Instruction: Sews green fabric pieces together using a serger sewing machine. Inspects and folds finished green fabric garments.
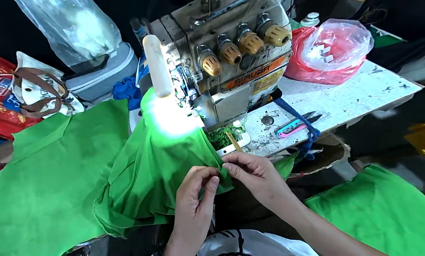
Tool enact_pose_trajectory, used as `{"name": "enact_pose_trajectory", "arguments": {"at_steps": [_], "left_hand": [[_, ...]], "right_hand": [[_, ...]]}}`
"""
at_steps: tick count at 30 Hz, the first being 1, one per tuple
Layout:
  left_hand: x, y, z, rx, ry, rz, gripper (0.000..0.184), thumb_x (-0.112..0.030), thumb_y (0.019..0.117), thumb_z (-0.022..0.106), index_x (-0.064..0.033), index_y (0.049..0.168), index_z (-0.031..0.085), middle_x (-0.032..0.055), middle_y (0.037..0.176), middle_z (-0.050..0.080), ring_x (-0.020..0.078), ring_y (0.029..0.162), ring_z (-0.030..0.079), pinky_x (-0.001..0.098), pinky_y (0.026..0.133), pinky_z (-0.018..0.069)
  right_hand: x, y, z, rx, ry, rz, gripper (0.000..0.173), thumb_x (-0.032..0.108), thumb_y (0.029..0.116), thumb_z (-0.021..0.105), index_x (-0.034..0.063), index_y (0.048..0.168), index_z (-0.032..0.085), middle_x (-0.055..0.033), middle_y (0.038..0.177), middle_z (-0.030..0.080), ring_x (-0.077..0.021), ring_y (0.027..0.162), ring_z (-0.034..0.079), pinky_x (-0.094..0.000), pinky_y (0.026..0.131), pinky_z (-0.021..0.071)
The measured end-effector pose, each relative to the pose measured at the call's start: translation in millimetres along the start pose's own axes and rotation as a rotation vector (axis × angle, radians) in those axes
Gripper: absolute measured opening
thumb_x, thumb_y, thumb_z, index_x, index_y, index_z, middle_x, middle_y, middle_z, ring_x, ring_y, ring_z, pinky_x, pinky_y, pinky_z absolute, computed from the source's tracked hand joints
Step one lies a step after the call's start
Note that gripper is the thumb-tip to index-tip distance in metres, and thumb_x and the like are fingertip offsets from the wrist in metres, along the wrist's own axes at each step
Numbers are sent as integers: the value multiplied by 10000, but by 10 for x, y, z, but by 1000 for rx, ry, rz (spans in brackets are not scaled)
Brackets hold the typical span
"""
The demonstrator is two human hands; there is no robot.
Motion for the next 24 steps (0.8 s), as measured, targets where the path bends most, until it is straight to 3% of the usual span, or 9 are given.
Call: {"name": "enact_pose_trajectory", "arguments": {"at_steps": [5, 7, 9, 12, 15, 17, 20, 22, 24], "left_hand": [[-212, 97, 3, -81, 320, 248, 139, -181, 995, 646, -91, 1067, 723, 2, 1055, 615, -1, 929, 627, 141, 818, 561], [-259, 139, 31, -72, 378, 282, 143, -154, 995, 631, -98, 1071, 738, 9, 1053, 605, -5, 960, 609, 125, 846, 534], [-273, 168, 34, -72, 397, 286, 160, -140, 988, 626, -104, 1097, 738, 6, 1054, 599, -7, 952, 603, 121, 838, 532], [-300, 202, -23, -88, 414, 299, 171, -183, 999, 639, -90, 1129, 699, 12, 1108, 592, -16, 936, 607, 126, 833, 545], [-390, 266, -6, 0, 467, 370, 187, -185, 1045, 566, -87, 1170, 665, 38, 1283, 581, -10, 950, 606, 126, 829, 529], [-415, 345, 62, 141, 556, 385, 255, -193, 1070, 497, -105, 1275, 619, 53, 1448, 544, 0, 871, 616, 151, 740, 525], [-406, 479, 124, 307, 701, 369, 284, -202, 1037, 533, -93, 1253, 681, 50, 1217, 650, 94, 884, 682, 243, 701, 583], [-408, 555, 134, 351, 745, 362, 206, -214, 1007, 577, -118, 1103, 733, 15, 1034, 635, 84, 850, 656, 215, 677, 567], [-426, 594, 133, 385, 709, 364, 176, -229, 1000, 597, -131, 1049, 735, -11, 988, 613, 38, 815, 621, 163, 678, 539]], "right_hand": [[16, 29, -49, 12, 52, 53, 239, 220, 1051, 520, 141, 1083, 743, 56, 885, 717, -32, 786, 669, -195, 713, 561], [10, 53, -10, 55, 114, 61, 182, 252, 1006, 622, 138, 1091, 735, 57, 891, 719, -27, 787, 675, -189, 713, 572], [-5, 71, -1, 53, 158, 76, 184, 156, 909, 746, 106, 1085, 727, 25, 902, 723, -45, 786, 687, -188, 718, 585], [-18, 76, -37, 31, 139, 69, 239, 56, 858, 777, 94, 1088, 724, -3, 922, 727, -72, 792, 698, -201, 719, 597], [-2, 75, -50, 14, 140, 8, 310, 36, 820, 806, 102, 1104, 702, -11, 939, 723, -81, 794, 702, -209, 707, 606], [23, 68, -37, 3, 117, -40, 340, 61, 812, 816, 109, 1120, 678, 2, 942, 702, -68, 787, 683, -197, 692, 595], [62, 31, -30, -29, 46, -115, 356, 117, 835, 811, 120, 1148, 642, 20, 983, 690, -56, 818, 683, -193, 701, 598], [78, 0, -66, -67, -19, -161, 316, 130, 865, 786, 115, 1143, 636, 20, 964, 675, -45, 804, 674, -181, 690, 592], [77, -24, -117, -102, -83, -184, 271, 128, 883, 761, 120, 1138, 671, 27, 951, 660, -23, 781, 649, -156, 678, 574]]}}
Point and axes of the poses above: each hand's wrist, its own y-axis towards the middle knuckle, its own z-axis out of the palm, x = y × z, the point moved 9 cm from there along y, towards the middle knuckle
